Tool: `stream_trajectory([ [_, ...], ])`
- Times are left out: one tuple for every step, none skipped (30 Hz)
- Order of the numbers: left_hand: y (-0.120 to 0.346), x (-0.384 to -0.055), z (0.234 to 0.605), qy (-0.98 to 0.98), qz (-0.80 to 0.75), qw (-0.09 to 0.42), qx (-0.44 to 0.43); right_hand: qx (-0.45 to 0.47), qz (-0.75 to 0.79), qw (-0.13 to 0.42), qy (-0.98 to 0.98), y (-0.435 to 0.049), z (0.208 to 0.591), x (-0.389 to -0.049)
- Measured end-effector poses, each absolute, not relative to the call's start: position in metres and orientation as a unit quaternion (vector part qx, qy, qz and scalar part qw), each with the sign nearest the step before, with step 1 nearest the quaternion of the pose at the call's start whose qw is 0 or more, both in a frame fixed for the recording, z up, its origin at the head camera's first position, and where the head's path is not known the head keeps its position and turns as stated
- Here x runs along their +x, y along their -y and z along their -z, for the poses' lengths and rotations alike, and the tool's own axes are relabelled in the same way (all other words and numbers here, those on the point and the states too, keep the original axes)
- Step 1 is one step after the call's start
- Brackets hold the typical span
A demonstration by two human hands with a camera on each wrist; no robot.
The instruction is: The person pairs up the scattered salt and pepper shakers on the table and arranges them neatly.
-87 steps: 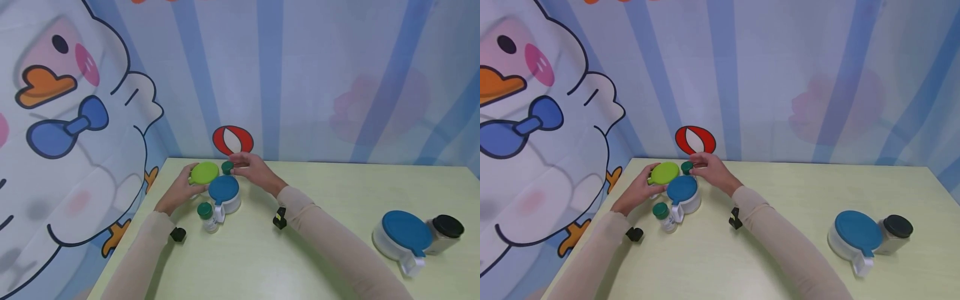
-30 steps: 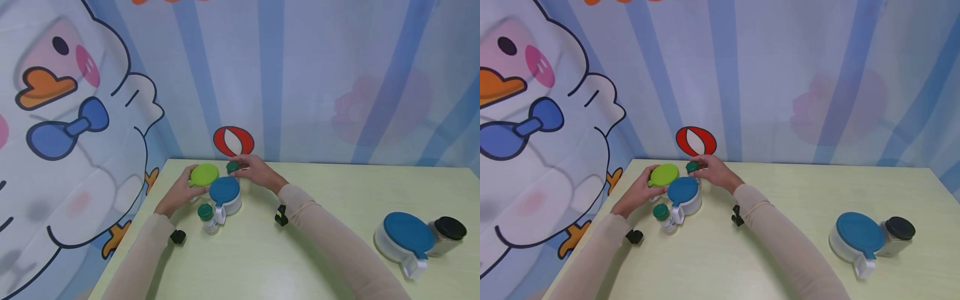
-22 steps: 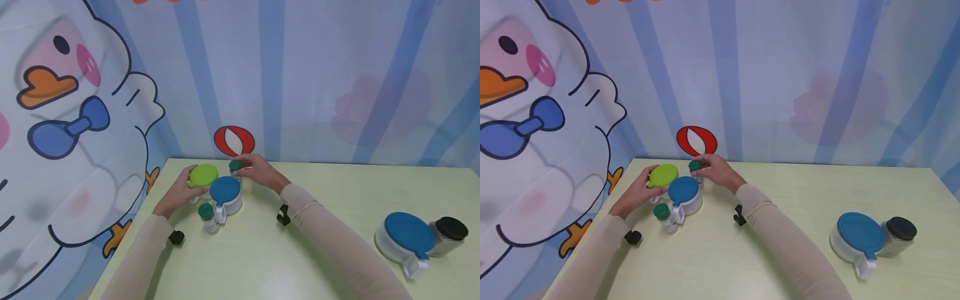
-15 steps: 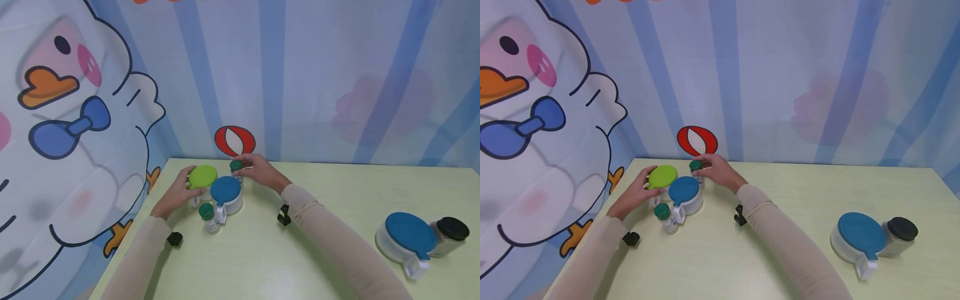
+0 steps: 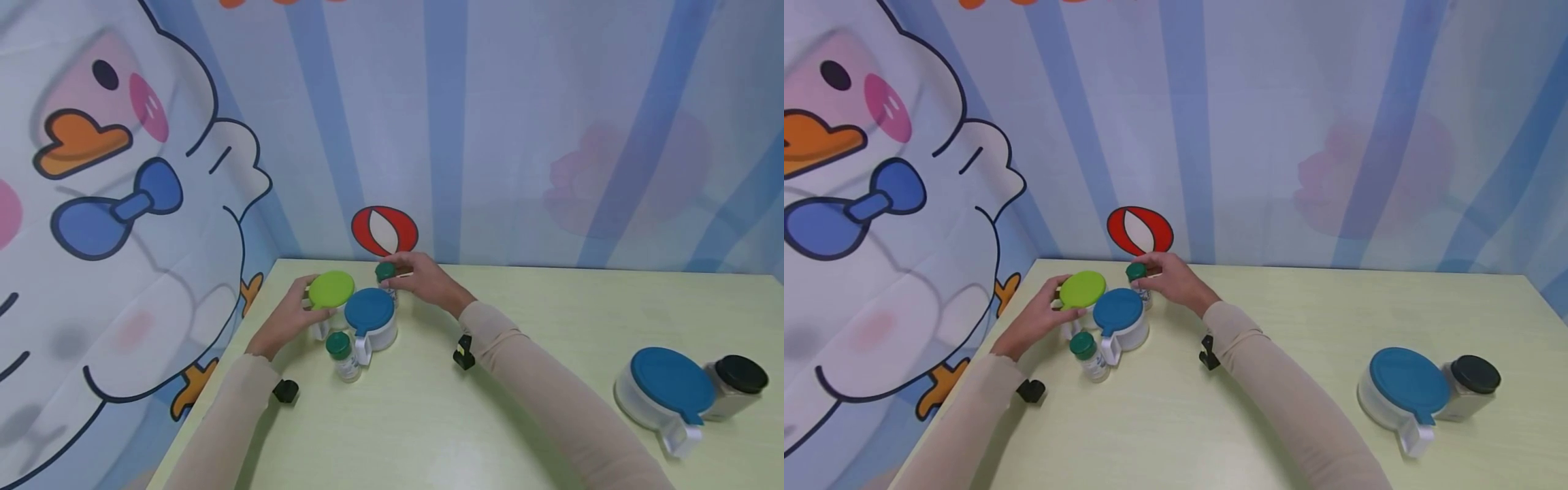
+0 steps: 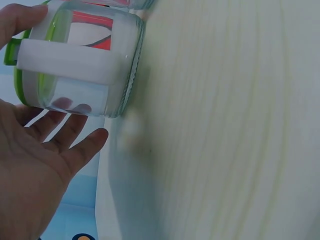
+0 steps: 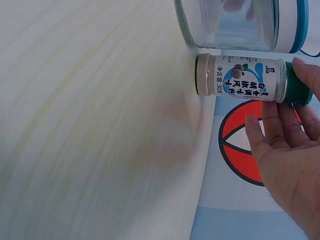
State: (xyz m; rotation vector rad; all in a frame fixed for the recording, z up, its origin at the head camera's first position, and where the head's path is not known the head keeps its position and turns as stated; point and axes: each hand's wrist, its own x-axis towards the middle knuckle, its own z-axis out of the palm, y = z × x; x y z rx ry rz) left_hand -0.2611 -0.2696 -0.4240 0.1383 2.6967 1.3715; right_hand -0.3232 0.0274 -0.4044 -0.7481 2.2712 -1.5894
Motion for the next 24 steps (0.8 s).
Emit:
stream_trajectory([
  [0.2695, -0.2614, 0.4242, -0.889, -0.453, 0.058, 0.044, -0.258, 0.548, 0.134, -0.784, -0.0275, 0.4043, -0.3231],
  [0.2694, -0.2616, 0.4243, -0.889, -0.453, 0.059, 0.044, -0.258, 0.548, 0.134, -0.784, -0.0277, 0.4041, -0.3229],
  [0.2694, -0.2619, 0.4245, -0.888, -0.453, 0.060, 0.043, -0.259, 0.548, 0.133, -0.785, -0.0279, 0.4038, -0.3226],
  [0.2693, -0.2622, 0.4249, -0.888, -0.454, 0.060, 0.041, -0.258, 0.546, 0.132, -0.786, -0.0280, 0.4035, -0.3224],
  [0.2691, -0.2625, 0.4253, -0.888, -0.455, 0.061, 0.040, -0.259, 0.546, 0.132, -0.786, -0.0280, 0.4035, -0.3223],
  [0.2691, -0.2627, 0.4258, -0.888, -0.454, 0.061, 0.039, -0.258, 0.545, 0.132, -0.787, -0.0280, 0.4034, -0.3221],
  [0.2691, -0.2628, 0.4263, -0.888, -0.454, 0.060, 0.039, -0.259, 0.544, 0.132, -0.787, -0.0279, 0.4036, -0.3221],
  [0.2691, -0.2630, 0.4268, -0.888, -0.454, 0.059, 0.039, -0.260, 0.543, 0.132, -0.787, -0.0278, 0.4034, -0.3219],
  [0.2689, -0.2631, 0.4273, -0.888, -0.455, 0.059, 0.038, -0.260, 0.543, 0.132, -0.787, -0.0276, 0.4031, -0.3216],
  [0.2685, -0.2631, 0.4280, -0.888, -0.455, 0.058, 0.036, -0.262, 0.541, 0.132, -0.788, -0.0274, 0.4032, -0.3216],
  [0.2682, -0.2631, 0.4287, -0.889, -0.453, 0.058, 0.034, -0.265, 0.538, 0.130, -0.789, -0.0274, 0.4034, -0.3216],
  [0.2678, -0.2632, 0.4294, -0.889, -0.453, 0.057, 0.032, -0.268, 0.535, 0.128, -0.791, -0.0274, 0.4031, -0.3213],
  [0.2674, -0.2631, 0.4299, -0.889, -0.453, 0.057, 0.029, -0.271, 0.532, 0.126, -0.792, -0.0273, 0.4029, -0.3211],
  [0.2671, -0.2631, 0.4304, -0.890, -0.452, 0.058, 0.026, -0.272, 0.529, 0.124, -0.794, -0.0272, 0.4024, -0.3208],
  [0.2667, -0.2629, 0.4308, -0.891, -0.450, 0.058, 0.021, -0.274, 0.526, 0.123, -0.796, -0.0270, 0.4026, -0.3209],
  [0.2664, -0.2629, 0.4312, -0.892, -0.448, 0.058, 0.018, -0.275, 0.523, 0.121, -0.798, -0.0270, 0.4027, -0.3210],
  [0.2660, -0.2631, 0.4314, -0.892, -0.447, 0.057, 0.016, -0.275, 0.521, 0.121, -0.799, -0.0270, 0.4027, -0.3212],
  [0.2654, -0.2630, 0.4312, -0.893, -0.447, 0.056, 0.013, -0.274, 0.521, 0.122, -0.799, -0.0268, 0.4027, -0.3213],
  [0.2649, -0.2630, 0.4310, -0.893, -0.446, 0.056, 0.011, -0.274, 0.521, 0.122, -0.799, -0.0268, 0.4032, -0.3218],
  [0.2644, -0.2630, 0.4307, -0.893, -0.446, 0.056, 0.011, -0.273, 0.520, 0.122, -0.800, -0.0266, 0.4034, -0.3221],
  [0.2639, -0.2630, 0.4303, -0.894, -0.445, 0.056, 0.009, -0.272, 0.520, 0.122, -0.800, -0.0266, 0.4037, -0.3224],
  [0.2635, -0.2634, 0.4302, -0.894, -0.445, 0.056, 0.009, -0.272, 0.520, 0.122, -0.801, -0.0266, 0.4036, -0.3225],
  [0.2632, -0.2637, 0.4301, -0.893, -0.446, 0.056, 0.007, -0.272, 0.519, 0.122, -0.801, -0.0266, 0.4035, -0.3225],
  [0.2627, -0.2638, 0.4301, -0.893, -0.446, 0.056, 0.005, -0.272, 0.519, 0.122, -0.801, -0.0266, 0.4034, -0.3222],
])
